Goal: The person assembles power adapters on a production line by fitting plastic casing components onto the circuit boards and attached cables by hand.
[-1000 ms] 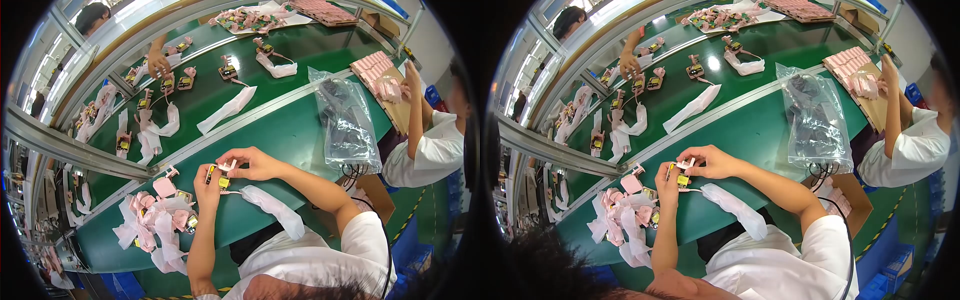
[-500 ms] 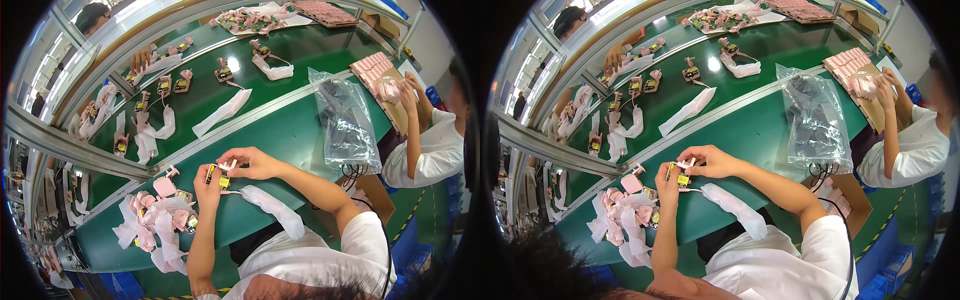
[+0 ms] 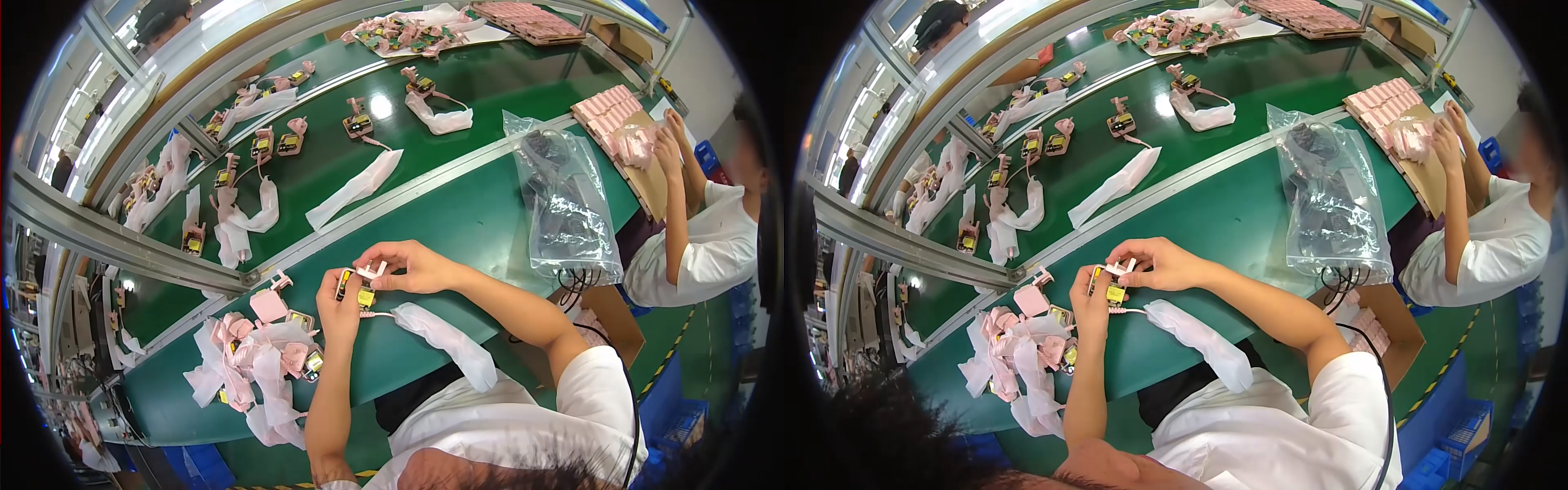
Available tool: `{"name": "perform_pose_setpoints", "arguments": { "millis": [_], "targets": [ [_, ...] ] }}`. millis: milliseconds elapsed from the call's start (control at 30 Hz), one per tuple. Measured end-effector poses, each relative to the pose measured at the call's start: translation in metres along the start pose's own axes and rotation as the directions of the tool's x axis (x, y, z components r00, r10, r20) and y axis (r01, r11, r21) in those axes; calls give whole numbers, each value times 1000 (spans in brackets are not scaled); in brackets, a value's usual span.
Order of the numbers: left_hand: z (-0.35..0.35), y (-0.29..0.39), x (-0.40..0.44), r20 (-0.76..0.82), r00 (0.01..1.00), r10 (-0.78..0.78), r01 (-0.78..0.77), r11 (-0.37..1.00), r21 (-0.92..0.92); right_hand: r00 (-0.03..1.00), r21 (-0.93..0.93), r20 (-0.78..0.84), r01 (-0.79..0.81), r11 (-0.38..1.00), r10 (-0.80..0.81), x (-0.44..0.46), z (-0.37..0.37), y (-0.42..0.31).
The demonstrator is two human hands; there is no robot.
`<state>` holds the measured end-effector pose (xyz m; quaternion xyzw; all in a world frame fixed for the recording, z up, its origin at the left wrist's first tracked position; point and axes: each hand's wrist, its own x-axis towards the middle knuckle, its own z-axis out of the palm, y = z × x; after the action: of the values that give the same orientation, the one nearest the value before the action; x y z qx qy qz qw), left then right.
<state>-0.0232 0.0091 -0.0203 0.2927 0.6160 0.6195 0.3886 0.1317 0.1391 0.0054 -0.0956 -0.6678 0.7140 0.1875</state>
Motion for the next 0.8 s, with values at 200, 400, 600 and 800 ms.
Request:
{"name": "perform_pose_setpoints", "arguments": {
  "millis": [200,400,600,800],
  "targets": [
    [0,1,-1,-8,1000,-16,16,1000,-7,1000,9,-1,4,1000,-4,0,0,1],
    [1,3,-1,-5,1000,-9,9,1000,4,1000,7,3,4,1000,-4,1,0,1],
    [-3,-9,3,4,999,37,-37,999,27,1000,13,1,-11,1000,11,0,0,-1],
    [1,1,0,-8,1000,-8,8,1000,-3,1000,1,9,-8,1000,8,1,-1,2]
  ]
}}
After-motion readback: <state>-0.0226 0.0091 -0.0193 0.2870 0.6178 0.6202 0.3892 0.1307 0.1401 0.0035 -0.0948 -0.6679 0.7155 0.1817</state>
